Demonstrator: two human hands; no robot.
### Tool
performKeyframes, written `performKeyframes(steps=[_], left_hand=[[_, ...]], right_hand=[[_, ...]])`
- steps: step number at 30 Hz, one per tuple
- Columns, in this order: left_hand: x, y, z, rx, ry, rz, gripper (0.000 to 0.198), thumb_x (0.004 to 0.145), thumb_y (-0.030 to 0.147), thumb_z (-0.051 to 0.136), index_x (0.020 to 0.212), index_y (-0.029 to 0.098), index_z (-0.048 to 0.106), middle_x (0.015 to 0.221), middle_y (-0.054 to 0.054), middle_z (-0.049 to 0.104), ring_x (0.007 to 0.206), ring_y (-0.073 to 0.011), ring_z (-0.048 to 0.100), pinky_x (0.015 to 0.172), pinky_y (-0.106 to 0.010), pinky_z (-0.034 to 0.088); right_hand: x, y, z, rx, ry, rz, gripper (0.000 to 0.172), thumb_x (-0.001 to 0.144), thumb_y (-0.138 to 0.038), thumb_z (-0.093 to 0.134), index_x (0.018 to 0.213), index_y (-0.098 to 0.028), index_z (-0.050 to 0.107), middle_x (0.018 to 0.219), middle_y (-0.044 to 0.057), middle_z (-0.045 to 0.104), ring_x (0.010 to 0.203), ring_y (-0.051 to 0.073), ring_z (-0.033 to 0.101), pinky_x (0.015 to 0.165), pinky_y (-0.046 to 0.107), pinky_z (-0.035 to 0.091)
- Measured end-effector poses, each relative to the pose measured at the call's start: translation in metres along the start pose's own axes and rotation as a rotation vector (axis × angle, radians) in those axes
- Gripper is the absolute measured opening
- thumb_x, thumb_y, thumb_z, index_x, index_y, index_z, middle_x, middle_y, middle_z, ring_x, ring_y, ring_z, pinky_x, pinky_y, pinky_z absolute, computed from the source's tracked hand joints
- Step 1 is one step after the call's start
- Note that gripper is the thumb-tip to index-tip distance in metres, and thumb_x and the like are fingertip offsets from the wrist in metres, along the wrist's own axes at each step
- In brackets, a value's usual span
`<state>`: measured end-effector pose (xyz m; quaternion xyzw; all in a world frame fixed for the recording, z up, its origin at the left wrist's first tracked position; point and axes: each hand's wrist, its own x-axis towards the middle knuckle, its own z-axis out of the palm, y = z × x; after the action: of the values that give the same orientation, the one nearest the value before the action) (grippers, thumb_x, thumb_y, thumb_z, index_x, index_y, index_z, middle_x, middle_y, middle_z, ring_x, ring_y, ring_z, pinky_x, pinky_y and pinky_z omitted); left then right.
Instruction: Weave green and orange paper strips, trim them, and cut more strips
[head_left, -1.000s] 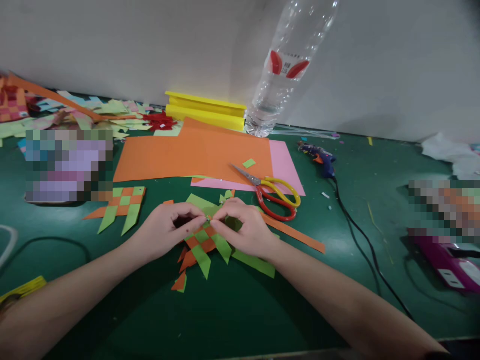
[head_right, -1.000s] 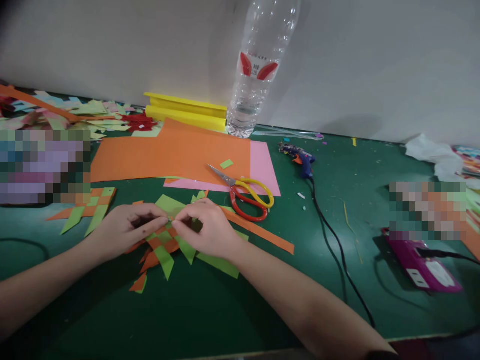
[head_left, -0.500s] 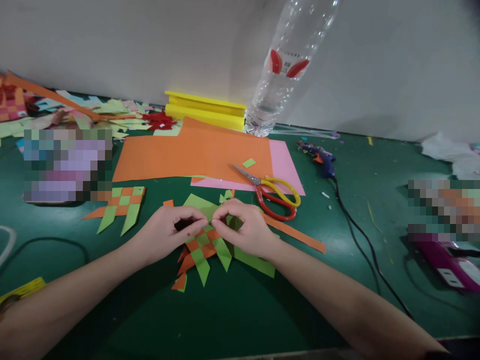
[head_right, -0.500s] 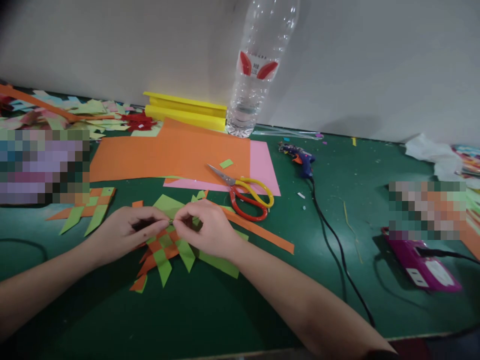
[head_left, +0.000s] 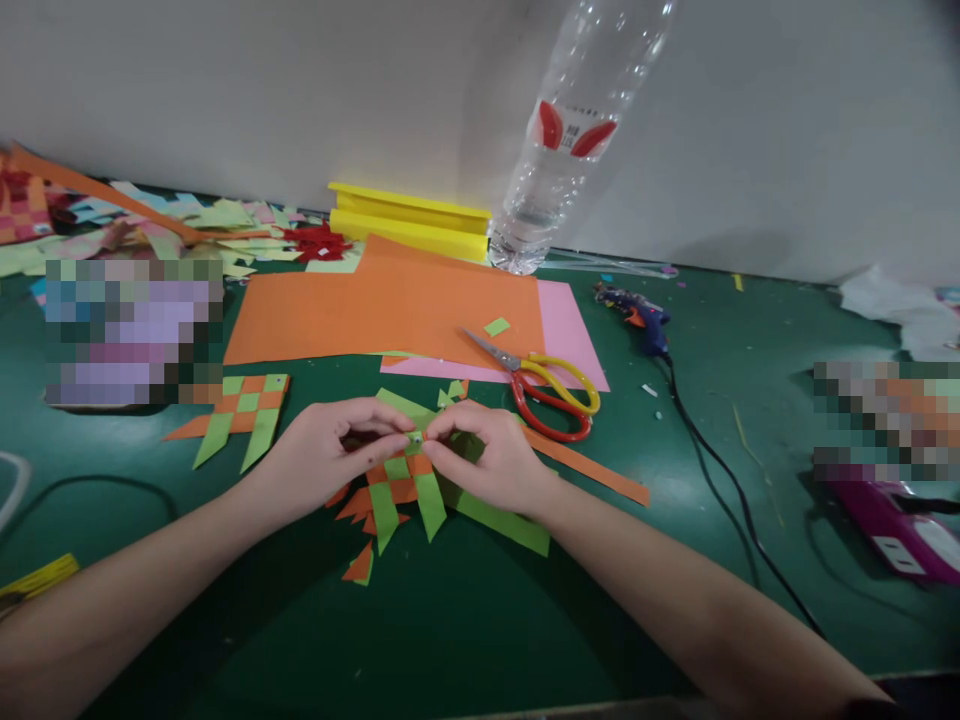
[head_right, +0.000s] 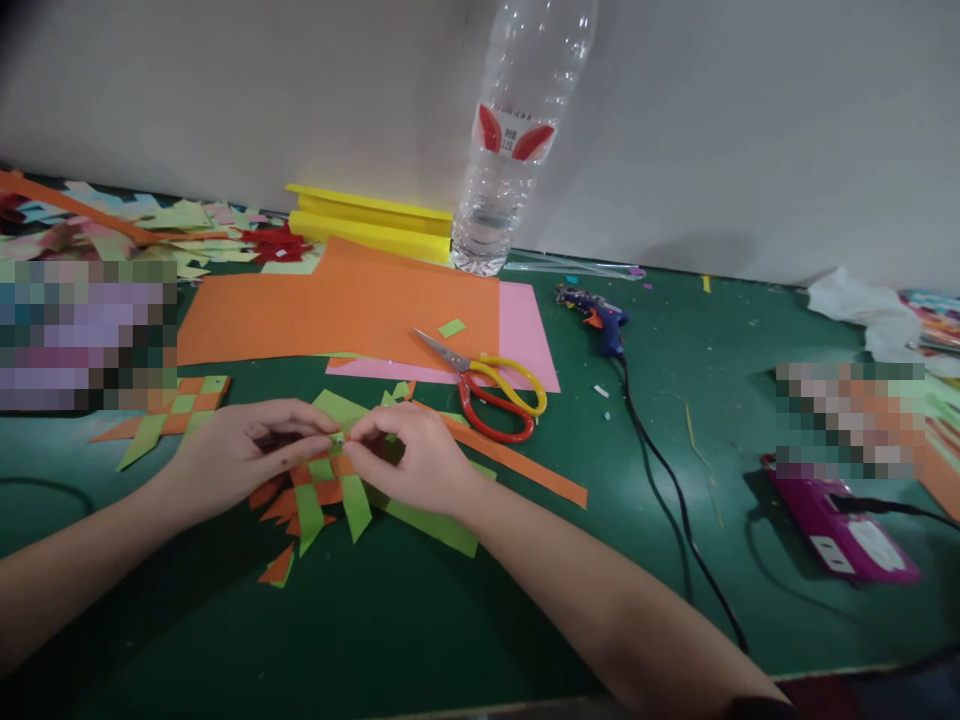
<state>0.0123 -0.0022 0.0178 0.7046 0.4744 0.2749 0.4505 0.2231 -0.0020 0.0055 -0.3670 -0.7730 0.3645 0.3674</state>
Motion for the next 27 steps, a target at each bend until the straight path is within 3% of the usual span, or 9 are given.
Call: performKeyframes(steps=[9,23,25,27], left_hand=[[0.002,-0.001,0.002,0.046,-0.014,-0.009,0.028,0.084,0.042,0.06,0.102,0.023,0.071,0.089,-0.003,0.079,0.078,-0.0202,0.074,0.069,-0.028,0.061],[0.003,-0.004,-0.006,0.137,0.076,0.009,0.024,0.083,0.044,0.064,0.091,0.024,0.073,0.087,-0.001,0.077,0.077,-0.0185,0.072,0.07,-0.026,0.059],[0.002,-0.002,-0.011,0.19,0.118,0.036,0.023,0.087,0.043,0.06,0.094,0.025,0.073,0.091,-0.002,0.077,0.078,-0.0195,0.071,0.07,-0.028,0.059],[0.002,0.0,-0.018,0.283,0.252,0.033,0.023,0.089,0.042,0.057,0.096,0.024,0.071,0.092,-0.002,0.076,0.078,-0.0208,0.071,0.073,-0.033,0.059]], right_hand=[[0.0,0.001,0.001,-0.052,-0.038,0.006,0.01,0.085,-0.02,0.058,0.076,-0.019,0.062,0.067,-0.001,0.066,0.061,0.01,0.058,0.06,0.023,0.047],[0.0,0.003,0.001,-0.05,-0.043,0.061,0.011,0.085,-0.028,0.063,0.08,-0.019,0.065,0.074,0.001,0.069,0.067,0.012,0.062,0.065,0.025,0.049],[0.0,0.001,0.0,-0.021,-0.039,0.084,0.012,0.087,-0.029,0.06,0.084,-0.019,0.065,0.078,0.001,0.07,0.069,0.012,0.063,0.066,0.025,0.05],[0.001,0.0,0.0,-0.004,-0.036,0.103,0.012,0.088,-0.027,0.057,0.085,-0.019,0.065,0.08,0.002,0.07,0.071,0.012,0.063,0.066,0.025,0.05]])
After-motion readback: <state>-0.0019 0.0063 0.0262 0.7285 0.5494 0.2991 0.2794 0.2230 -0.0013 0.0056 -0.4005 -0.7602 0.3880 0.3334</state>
